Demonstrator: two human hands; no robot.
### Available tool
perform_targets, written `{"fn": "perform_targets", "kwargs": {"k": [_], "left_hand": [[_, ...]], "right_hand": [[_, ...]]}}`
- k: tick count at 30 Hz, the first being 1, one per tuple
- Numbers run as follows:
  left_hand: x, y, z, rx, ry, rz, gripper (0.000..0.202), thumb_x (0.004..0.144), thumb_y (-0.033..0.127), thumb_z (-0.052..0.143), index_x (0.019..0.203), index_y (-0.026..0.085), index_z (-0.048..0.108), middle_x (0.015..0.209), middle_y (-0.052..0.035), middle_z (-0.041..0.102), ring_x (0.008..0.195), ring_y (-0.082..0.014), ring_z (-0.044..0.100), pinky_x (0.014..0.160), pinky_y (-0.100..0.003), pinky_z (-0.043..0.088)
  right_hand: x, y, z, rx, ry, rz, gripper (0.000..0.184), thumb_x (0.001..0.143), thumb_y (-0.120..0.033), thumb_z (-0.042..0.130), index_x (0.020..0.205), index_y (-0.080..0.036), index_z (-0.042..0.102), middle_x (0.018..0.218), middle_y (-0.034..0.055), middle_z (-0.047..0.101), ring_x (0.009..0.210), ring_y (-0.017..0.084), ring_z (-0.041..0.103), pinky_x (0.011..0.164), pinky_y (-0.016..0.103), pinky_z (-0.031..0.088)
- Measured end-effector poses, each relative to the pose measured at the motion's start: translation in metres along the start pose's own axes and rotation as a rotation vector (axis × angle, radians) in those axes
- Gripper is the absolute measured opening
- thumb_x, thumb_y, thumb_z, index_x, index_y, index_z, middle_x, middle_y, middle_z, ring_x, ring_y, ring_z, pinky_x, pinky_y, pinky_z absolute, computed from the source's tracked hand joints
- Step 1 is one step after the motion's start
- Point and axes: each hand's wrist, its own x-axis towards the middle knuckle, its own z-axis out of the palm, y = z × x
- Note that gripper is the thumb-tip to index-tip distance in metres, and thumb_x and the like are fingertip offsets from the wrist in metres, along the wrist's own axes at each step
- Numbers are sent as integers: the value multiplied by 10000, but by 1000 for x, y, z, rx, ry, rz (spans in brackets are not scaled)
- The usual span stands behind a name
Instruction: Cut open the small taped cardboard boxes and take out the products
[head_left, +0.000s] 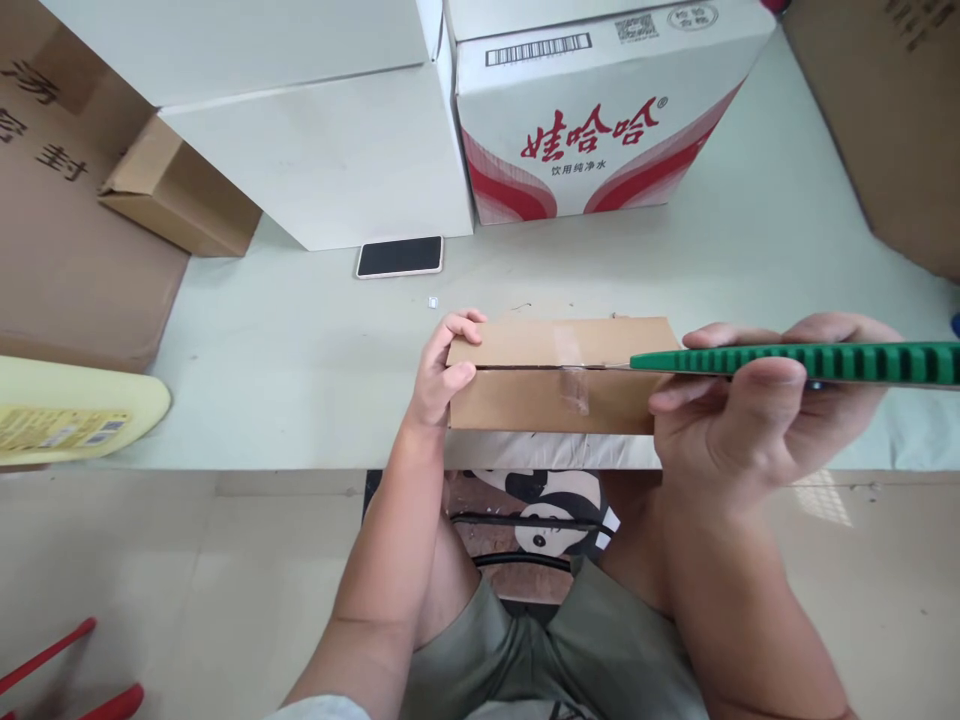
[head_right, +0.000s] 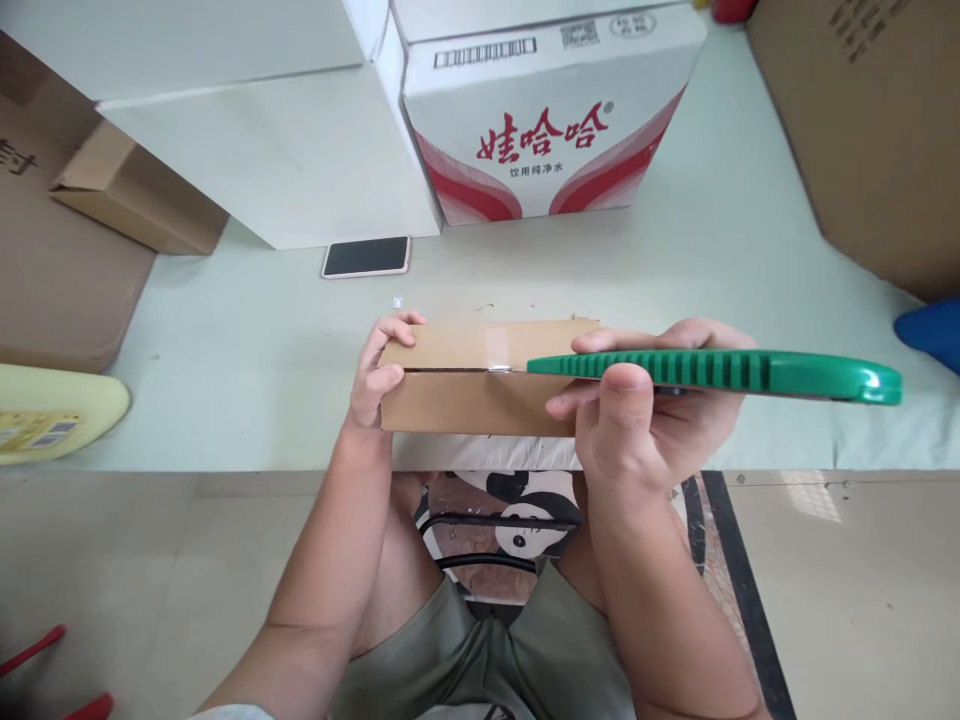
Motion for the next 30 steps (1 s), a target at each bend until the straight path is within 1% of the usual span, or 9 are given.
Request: {"fn": "perform_targets", "kwargs": {"k": [4, 8, 11, 15, 21, 24, 26, 28, 30], "left_hand": [[-1, 1, 0, 19, -2, 3, 526, 719, 683, 781, 924, 252, 560, 1229, -79, 566, 1135, -291, 572, 955, -422, 501], [0, 2, 0, 13, -13, 17, 509, 733, 672, 781, 925, 255, 561, 1214, -76, 566, 1133, -290, 575, 955, -429, 501], [1, 1, 0, 25, -17, 26, 517, 735, 681, 777, 916, 254, 549, 1205, -77, 563, 1145, -294, 569, 962, -432, 498], [1, -1, 0, 10, -12, 3, 551, 704, 699, 790, 911, 252, 543, 1222, -71, 553, 1129, -280, 556, 950, -405, 489], [1, -1, -1, 29, -9, 5, 565, 703, 710, 789, 913, 248, 541, 1232, -76, 557, 1119, -279, 560, 945, -401, 489], [1, -1, 0, 0, 13, -3, 563, 683, 689, 818, 908, 245, 555, 1228, -76, 566, 1122, -276, 567, 952, -396, 490], [2, -2, 1, -34, 19, -5, 567, 659, 675, 841, 916, 250, 566, 1212, -71, 572, 1121, -272, 568, 937, -383, 495], [3, -3, 1, -66, 17, -2, 572, 643, 661, 859, 932, 257, 575, 1195, -64, 575, 1131, -267, 568, 931, -370, 498], [3, -5, 1, -84, 14, 3, 575, 641, 653, 868, 948, 260, 581, 1193, -59, 576, 1139, -261, 572, 939, -362, 499]], "right_hand": [[1, 0, 1, -93, 20, 12, 369, 907, -462, 797, 978, -270, 490, 775, -91, 699, 452, 92, 622, 300, 205, 444], [3, 2, 1, -109, 29, 7, 419, 881, -502, 815, 963, -272, 474, 739, -88, 654, 438, 91, 595, 273, 210, 376], [3, 3, 1, -136, 30, 3, 429, 867, -504, 828, 949, -273, 476, 720, -86, 624, 485, 95, 626, 293, 204, 385], [3, 4, 2, -139, 29, 21, 413, 871, -487, 828, 957, -272, 486, 720, -85, 594, 519, 85, 629, 319, 190, 391], [0, 1, 0, -138, -45, 46, 387, 895, -422, 811, 1013, -279, 472, 781, -73, 616, 593, 99, 667, 357, 192, 429], [-2, 2, -2, -177, -46, 54, 370, 909, -417, 786, 1014, -280, 458, 785, -76, 620, 521, 80, 598, 359, 198, 404], [-3, 5, 0, -204, -22, 29, 346, 912, -416, 763, 1010, -283, 459, 801, -74, 638, 490, 70, 555, 377, 208, 411], [-4, 10, 2, -197, 38, -27, 308, 897, -400, 746, 996, -286, 478, 792, -74, 631, 535, 86, 591, 396, 213, 424], [-3, 15, 1, -131, 110, -76, 267, 866, -360, 731, 995, -287, 509, 758, -76, 601, 555, 94, 595, 372, 200, 382]]}}
